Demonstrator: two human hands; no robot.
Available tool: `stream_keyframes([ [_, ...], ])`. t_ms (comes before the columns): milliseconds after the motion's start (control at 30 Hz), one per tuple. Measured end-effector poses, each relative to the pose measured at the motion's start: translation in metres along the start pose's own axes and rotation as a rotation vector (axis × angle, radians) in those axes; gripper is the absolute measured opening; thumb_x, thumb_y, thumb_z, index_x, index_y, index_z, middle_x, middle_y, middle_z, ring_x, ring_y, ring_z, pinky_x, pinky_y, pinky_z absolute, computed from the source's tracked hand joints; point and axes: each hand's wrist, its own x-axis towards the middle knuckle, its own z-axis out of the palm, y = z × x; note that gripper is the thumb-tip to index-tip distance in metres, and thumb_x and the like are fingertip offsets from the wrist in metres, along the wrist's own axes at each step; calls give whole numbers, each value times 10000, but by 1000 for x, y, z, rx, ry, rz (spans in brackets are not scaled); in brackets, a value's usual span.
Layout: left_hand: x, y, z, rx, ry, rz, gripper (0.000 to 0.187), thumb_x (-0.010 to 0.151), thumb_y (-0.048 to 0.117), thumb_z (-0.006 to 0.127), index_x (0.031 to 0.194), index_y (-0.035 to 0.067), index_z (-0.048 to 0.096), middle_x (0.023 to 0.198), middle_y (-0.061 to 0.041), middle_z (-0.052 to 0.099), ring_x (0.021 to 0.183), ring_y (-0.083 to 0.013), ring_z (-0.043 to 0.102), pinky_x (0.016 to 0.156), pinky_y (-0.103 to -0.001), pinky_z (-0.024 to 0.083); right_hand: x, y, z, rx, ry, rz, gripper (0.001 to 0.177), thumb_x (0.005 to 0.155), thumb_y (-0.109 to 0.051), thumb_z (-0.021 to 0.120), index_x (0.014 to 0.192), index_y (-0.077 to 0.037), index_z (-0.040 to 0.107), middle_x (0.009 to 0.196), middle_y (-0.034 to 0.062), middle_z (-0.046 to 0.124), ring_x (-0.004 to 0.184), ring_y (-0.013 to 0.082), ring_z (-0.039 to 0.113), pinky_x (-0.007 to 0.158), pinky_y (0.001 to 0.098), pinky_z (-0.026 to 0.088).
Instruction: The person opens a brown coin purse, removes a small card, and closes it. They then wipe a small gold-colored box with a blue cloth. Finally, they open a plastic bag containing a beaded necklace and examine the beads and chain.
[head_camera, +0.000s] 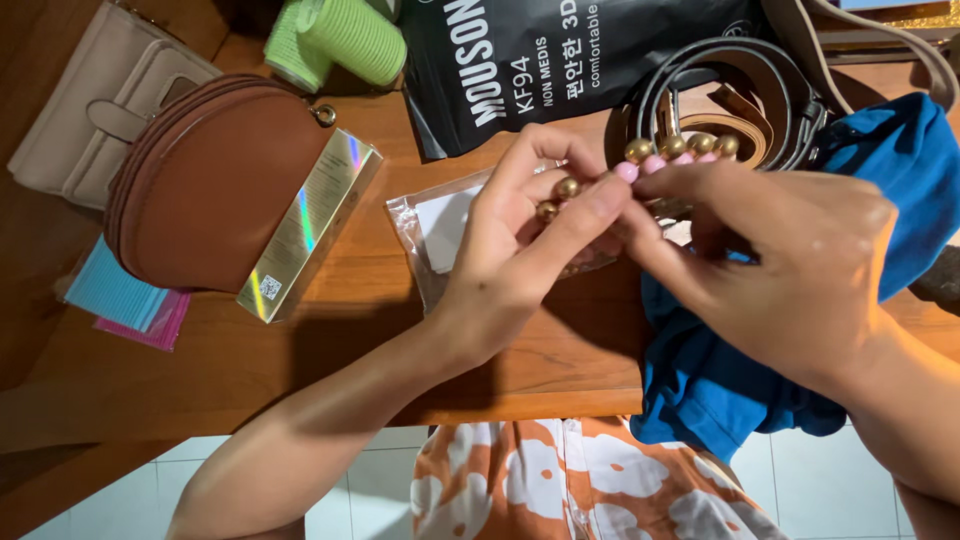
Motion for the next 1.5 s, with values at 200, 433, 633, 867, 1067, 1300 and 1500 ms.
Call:
stream_keyframes([
  [200, 6, -2, -4, -40, 41, -46, 141, 1130, 152, 546, 1170, 62, 445, 1018, -21, 651, 815, -21, 491, 699, -189, 410, 2, -1, 1, 61, -95, 122, 185, 854, -80, 850, 994, -3, 758, 559, 38, 590, 456, 116, 559, 449, 255, 395],
  [433, 5, -8, -8, 101, 7, 8, 147, 1137, 161, 542, 1213, 77, 448, 950, -13, 644, 776, -24, 502, 701, -193, 406, 6, -2, -4, 218, -141, 258, 146, 907, -72, 789, 1008, 10, 723, 612, 24, 621, 489, 64, 547, 465, 219, 395],
  [633, 6, -7, -11, 77, 3, -49, 147, 1145, 184, 516, 1223, 80, 445, 905, -51, 639, 717, -53, 510, 627, -205, 387, 9, 0, -9, 190, -98, 265, 80, 980, 16, 714, 1036, 66, 689, 713, 82, 685, 585, 75, 621, 518, 214, 430],
  [867, 16, -11, -14, -50, 65, -45, 197, 1122, 217, 532, 1219, 60, 461, 993, -112, 643, 654, -96, 542, 552, -240, 419, 9, 5, -16, 372, -81, 436, 84, 996, -12, 689, 1065, 34, 681, 784, 51, 704, 688, 36, 657, 602, 163, 472],
  [1067, 21, 6, -24, 247, 163, 28, 249, 1085, 167, 600, 1241, 51, 445, 916, -89, 680, 630, -75, 553, 498, -215, 399, 5, 11, -17, 387, -81, 444, 108, 1060, -29, 711, 1149, 26, 683, 830, 65, 682, 693, 43, 595, 602, 166, 418],
  [1300, 14, 41, -30, 417, 127, 139, 238, 1137, 114, 590, 1315, 43, 450, 902, -55, 676, 618, -63, 522, 525, -227, 402, 6, 26, -14, 383, -106, 409, 121, 1045, -53, 702, 1133, 23, 669, 892, 74, 693, 792, 78, 653, 712, 196, 489],
  [1500, -5, 75, -27, 825, 80, 345, 223, 1184, 43, 627, 1324, 25, 454, 907, -47, 623, 720, -38, 523, 622, -194, 383, 21, 24, -12, 310, -188, 293, 239, 932, -41, 736, 1140, 37, 649, 1030, 98, 692, 931, 177, 718, 799, 297, 579],
])
